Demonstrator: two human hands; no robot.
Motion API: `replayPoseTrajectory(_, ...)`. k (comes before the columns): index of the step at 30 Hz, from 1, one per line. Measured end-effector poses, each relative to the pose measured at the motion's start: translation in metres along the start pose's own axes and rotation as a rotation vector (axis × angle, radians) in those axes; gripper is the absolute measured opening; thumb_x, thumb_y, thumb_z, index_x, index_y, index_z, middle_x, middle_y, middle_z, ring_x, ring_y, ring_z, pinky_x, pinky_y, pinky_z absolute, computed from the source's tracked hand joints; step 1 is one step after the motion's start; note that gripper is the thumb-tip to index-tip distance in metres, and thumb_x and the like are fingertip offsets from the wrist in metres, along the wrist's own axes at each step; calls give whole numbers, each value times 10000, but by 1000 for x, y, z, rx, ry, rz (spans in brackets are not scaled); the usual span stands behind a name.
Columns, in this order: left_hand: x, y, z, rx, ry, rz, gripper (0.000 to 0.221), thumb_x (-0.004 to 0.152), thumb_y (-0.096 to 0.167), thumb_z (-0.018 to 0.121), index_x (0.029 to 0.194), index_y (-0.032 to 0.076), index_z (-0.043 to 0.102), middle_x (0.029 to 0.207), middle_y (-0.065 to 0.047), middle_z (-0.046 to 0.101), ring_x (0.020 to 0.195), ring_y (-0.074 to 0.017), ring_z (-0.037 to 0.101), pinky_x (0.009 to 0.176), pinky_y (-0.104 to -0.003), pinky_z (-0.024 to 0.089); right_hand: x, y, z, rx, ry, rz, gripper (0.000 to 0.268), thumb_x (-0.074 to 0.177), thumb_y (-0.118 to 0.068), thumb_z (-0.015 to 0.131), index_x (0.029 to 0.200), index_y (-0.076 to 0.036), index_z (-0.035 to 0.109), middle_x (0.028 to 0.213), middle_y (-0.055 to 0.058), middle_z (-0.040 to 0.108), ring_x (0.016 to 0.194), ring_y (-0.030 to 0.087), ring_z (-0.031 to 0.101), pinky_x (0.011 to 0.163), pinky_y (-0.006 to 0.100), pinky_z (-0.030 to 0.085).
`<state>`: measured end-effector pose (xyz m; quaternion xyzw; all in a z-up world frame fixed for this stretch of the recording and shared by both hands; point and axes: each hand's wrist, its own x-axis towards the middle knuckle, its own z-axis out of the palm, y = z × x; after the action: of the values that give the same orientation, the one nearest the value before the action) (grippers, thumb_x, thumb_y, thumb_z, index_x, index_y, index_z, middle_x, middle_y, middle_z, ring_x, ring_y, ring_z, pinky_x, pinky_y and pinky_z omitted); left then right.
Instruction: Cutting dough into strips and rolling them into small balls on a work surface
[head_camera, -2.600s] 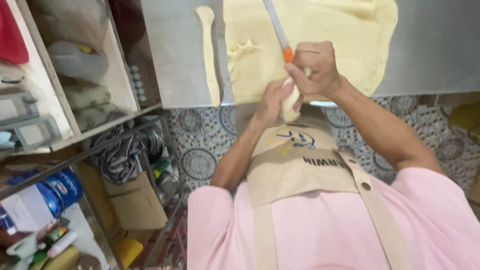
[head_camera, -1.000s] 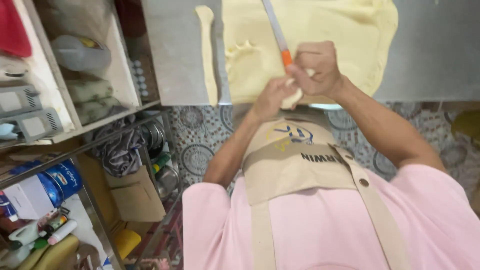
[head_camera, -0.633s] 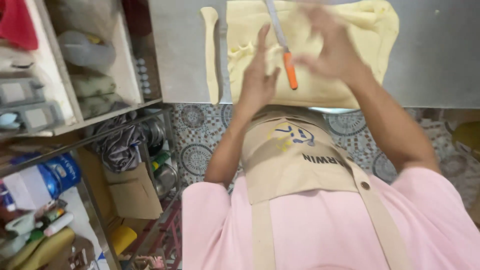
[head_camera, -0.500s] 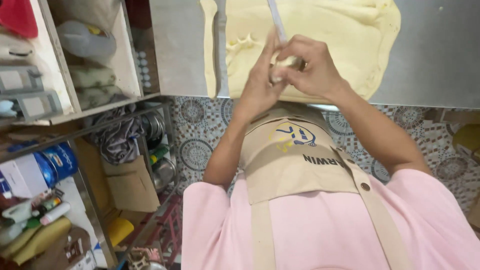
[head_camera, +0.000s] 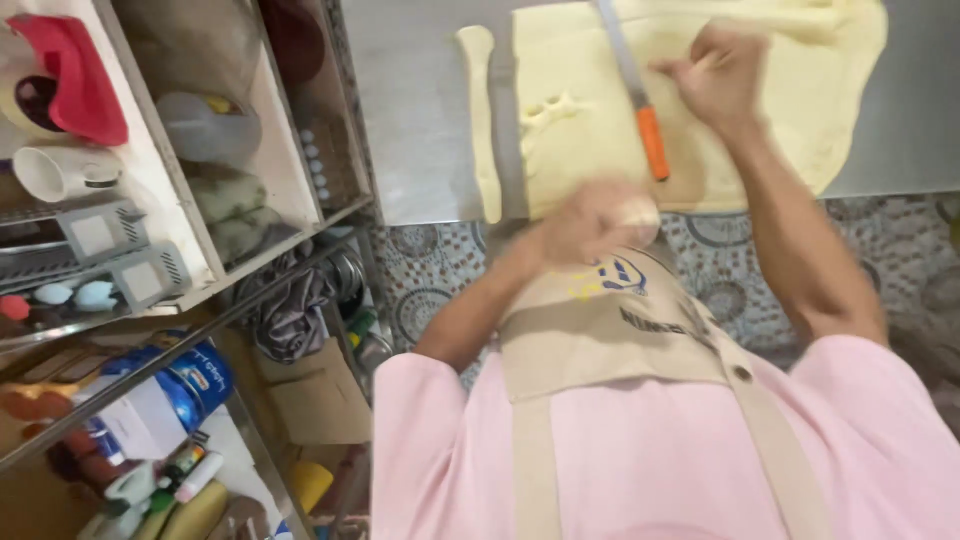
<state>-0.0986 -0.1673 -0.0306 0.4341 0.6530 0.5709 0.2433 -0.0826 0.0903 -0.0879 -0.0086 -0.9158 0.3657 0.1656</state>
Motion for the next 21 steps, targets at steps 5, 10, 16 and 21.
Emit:
replayPoseTrajectory(5,21,-44,-74,-311,312,-675,736,931,357,723,1562,312,346,1377,-173,654,540,-52,502,509,-217,626,52,-99,-8,-109,-364,171,1248,759,-396,956,1650,16,185,1701,264,169,1579,426,135,1294,529,146)
replayPoseTrajectory(10,15,-143,-72,-378,385,-524,136,725,11,810,799,111,756,741,-21,749,664,-100,680,539,-254,516,37,-117,49,294,-209,219,213,913,192,706,1060,38,708,1065,175,686,731,195,603,548,283,499)
replayPoseTrajectory(16,26,-214,-106,770,590,-755,486,703,284,825,1012,44,535,1044,-176,687,985,-413,673,799,-525,538,7,-99,22,279,-249,717,277,941,46,712,1190,-69,669,1168,89,684,934,182,608,836,298,545)
replayPoseTrajectory(21,3,-99,-99,-711,523,-413,347,752,74,664,1099,69,644,873,-82,638,725,-202,565,597,-344,475,19,-131,5,530,-306,473,766,871,32,788,1540,-119,446,1058,78,616,817,122,538,705,256,459)
